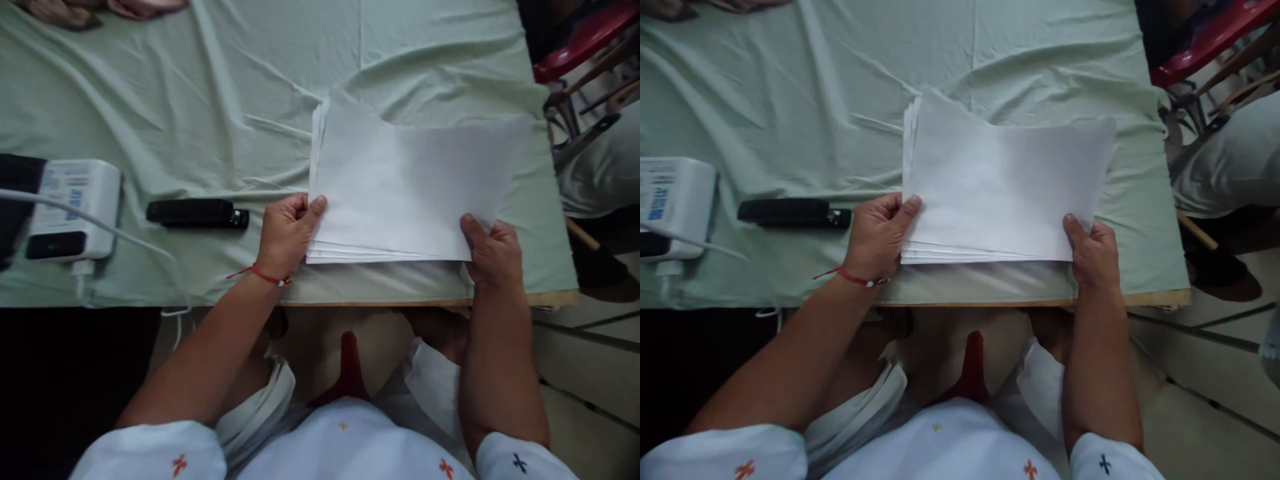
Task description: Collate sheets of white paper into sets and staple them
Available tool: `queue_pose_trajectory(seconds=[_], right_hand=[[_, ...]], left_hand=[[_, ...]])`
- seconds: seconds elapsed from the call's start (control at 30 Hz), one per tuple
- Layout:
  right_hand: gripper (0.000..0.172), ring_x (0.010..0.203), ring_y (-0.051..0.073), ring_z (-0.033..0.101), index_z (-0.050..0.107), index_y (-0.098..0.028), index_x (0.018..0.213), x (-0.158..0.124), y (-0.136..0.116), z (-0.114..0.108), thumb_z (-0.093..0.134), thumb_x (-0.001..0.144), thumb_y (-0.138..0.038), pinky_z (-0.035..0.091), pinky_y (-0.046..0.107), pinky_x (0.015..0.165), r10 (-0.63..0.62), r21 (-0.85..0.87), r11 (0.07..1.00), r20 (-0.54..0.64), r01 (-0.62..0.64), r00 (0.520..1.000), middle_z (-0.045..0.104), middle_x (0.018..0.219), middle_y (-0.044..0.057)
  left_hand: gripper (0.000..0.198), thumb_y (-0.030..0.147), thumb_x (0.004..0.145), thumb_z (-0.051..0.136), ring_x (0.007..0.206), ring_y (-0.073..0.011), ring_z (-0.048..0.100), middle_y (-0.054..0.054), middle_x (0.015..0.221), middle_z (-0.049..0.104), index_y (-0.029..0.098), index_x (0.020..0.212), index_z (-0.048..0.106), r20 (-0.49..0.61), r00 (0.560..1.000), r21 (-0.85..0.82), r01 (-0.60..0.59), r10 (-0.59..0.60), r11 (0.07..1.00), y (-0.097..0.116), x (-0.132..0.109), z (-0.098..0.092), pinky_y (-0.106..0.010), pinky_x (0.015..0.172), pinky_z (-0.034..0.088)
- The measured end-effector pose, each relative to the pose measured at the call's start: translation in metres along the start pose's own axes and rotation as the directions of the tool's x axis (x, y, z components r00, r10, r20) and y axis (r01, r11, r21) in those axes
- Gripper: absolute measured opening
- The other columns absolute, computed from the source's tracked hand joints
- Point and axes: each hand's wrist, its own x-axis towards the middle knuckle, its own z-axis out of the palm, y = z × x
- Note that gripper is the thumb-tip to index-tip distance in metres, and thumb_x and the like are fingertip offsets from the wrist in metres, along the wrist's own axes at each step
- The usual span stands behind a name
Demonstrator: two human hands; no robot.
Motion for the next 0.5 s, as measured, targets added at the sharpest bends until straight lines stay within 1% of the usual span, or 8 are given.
queue_pose_trajectory(seconds=[0.07, 0.17, 0.2, 0.27, 0.33, 0.4, 0.43, 0.5], right_hand=[[0.035, 0.062, 0.013, 0.065, 0.072, -0.021, 0.074, 0.001, -0.001, -0.003, 0.098, 0.061, -0.042, 0.06, 0.029, 0.065, -0.006, 0.004, 1.0, -0.028, 0.006, 1.0, 0.074, 0.075, -0.003], [0.033, 0.06, 0.014, 0.065, 0.073, -0.023, 0.076, 0.003, -0.003, -0.007, 0.096, 0.061, -0.04, 0.06, 0.03, 0.061, -0.016, 0.029, 0.999, -0.091, 0.019, 0.996, 0.075, 0.076, -0.004], [0.033, 0.059, 0.014, 0.065, 0.073, -0.023, 0.076, 0.003, -0.003, -0.007, 0.096, 0.06, -0.039, 0.06, 0.03, 0.061, -0.016, 0.036, 0.999, -0.108, 0.02, 0.994, 0.074, 0.074, -0.005], [0.033, 0.059, 0.014, 0.064, 0.071, -0.023, 0.074, 0.004, -0.004, -0.008, 0.096, 0.059, -0.038, 0.061, 0.031, 0.061, -0.011, 0.043, 0.999, -0.127, 0.017, 0.992, 0.072, 0.071, -0.005], [0.032, 0.06, 0.015, 0.065, 0.071, -0.023, 0.073, 0.003, -0.005, -0.007, 0.096, 0.059, -0.038, 0.061, 0.032, 0.062, -0.01, 0.047, 0.999, -0.132, 0.016, 0.991, 0.072, 0.071, -0.005], [0.032, 0.062, 0.015, 0.066, 0.072, -0.022, 0.075, 0.002, -0.005, -0.005, 0.096, 0.059, -0.038, 0.061, 0.032, 0.062, -0.014, 0.057, 0.998, -0.134, 0.022, 0.991, 0.074, 0.074, -0.003], [0.033, 0.063, 0.015, 0.067, 0.073, -0.021, 0.077, 0.002, -0.005, -0.004, 0.096, 0.059, -0.037, 0.061, 0.032, 0.063, -0.016, 0.063, 0.998, -0.139, 0.025, 0.99, 0.075, 0.076, -0.002], [0.034, 0.063, 0.014, 0.066, 0.074, -0.02, 0.079, 0.003, -0.005, -0.004, 0.096, 0.058, -0.037, 0.061, 0.031, 0.063, -0.015, 0.073, 0.997, -0.164, 0.027, 0.986, 0.074, 0.078, -0.001]], left_hand=[[0.05, 0.048, 0.086, 0.086, 0.052, -0.0085, 0.038, 0.006, 0.057, 0.045, 0.021, 0.062, 0.052, 0.007, 1.0, 0.022, 0.004, -0.004, 1.0, 0.002, 0.001, 0.001, -0.022, 0.045, 0.031], [0.037, 0.041, 0.082, 0.089, 0.051, -0.0085, 0.04, 0.005, 0.059, 0.051, 0.021, 0.07, 0.061, 0.099, 0.994, 0.023, 0.054, -0.056, 0.998, 0.007, 0.002, 0.002, -0.022, 0.045, 0.032], [0.035, 0.039, 0.081, 0.09, 0.049, -0.0084, 0.04, 0.006, 0.057, 0.051, 0.021, 0.071, 0.062, 0.124, 0.99, 0.037, 0.069, -0.073, 0.997, 0.009, 0.002, 0.002, -0.023, 0.044, 0.031], [0.036, 0.038, 0.081, 0.09, 0.045, -0.0079, 0.035, 0.007, 0.052, 0.046, 0.021, 0.067, 0.061, 0.136, 0.987, 0.061, 0.081, -0.089, 0.995, 0.01, 0.001, 0.003, -0.023, 0.042, 0.028], [0.043, 0.041, 0.084, 0.087, 0.043, -0.0077, 0.031, 0.007, 0.048, 0.041, 0.022, 0.061, 0.056, 0.105, 0.991, 0.046, 0.078, -0.083, 0.996, 0.01, 0.001, 0.003, -0.024, 0.04, 0.025], [0.05, 0.048, 0.087, 0.084, 0.042, -0.0078, 0.03, 0.006, 0.047, 0.04, 0.023, 0.058, 0.053, 0.086, 0.993, 0.008, 0.083, -0.083, 0.997, 0.01, 0.001, 0.002, -0.024, 0.039, 0.024], [0.051, 0.051, 0.087, 0.084, 0.042, -0.008, 0.031, 0.006, 0.047, 0.042, 0.023, 0.058, 0.053, 0.095, 0.992, -0.009, 0.089, -0.088, 0.996, 0.01, 0.001, 0.002, -0.024, 0.038, 0.025], [0.049, 0.055, 0.082, 0.089, 0.043, -0.0086, 0.038, 0.005, 0.05, 0.05, 0.023, 0.062, 0.058, 0.156, 0.981, -0.026, 0.117, -0.112, 0.993, 0.012, 0.001, 0.0, -0.024, 0.038, 0.029]])
